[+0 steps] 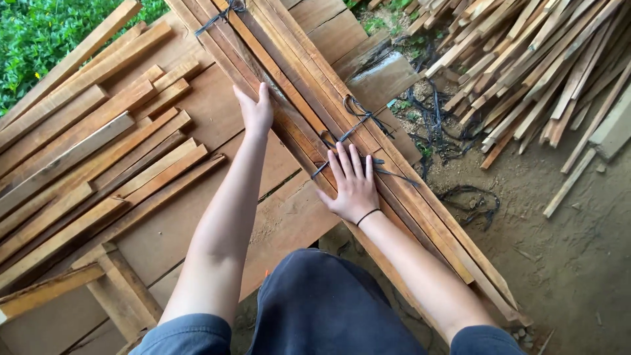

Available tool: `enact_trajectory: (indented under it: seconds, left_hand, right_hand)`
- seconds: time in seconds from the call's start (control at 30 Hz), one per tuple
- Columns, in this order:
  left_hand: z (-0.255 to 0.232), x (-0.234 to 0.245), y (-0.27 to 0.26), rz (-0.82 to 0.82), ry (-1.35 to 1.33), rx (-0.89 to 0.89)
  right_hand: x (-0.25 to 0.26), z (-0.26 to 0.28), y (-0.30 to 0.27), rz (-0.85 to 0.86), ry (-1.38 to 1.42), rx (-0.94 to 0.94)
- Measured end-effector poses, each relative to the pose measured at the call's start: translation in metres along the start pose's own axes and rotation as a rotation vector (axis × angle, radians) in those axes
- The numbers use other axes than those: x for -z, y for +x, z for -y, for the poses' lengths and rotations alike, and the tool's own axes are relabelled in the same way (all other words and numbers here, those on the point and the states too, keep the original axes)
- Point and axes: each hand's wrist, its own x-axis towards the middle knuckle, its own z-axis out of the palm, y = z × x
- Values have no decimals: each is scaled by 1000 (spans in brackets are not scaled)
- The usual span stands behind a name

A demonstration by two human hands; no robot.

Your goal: Bundling thin wooden strips together using plastic ties on a workbench.

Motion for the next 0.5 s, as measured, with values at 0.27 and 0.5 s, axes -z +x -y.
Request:
enact_trajectory:
  seconds: [0.27, 0.5]
  left_hand:
    - [-7, 82, -35, 67, 142, 6]
    - [28, 192, -53, -78, 88, -87]
  right_hand:
    - [-10, -5, -3, -226, -37, 33]
    - [-7, 41, -27, -353, 69, 95]
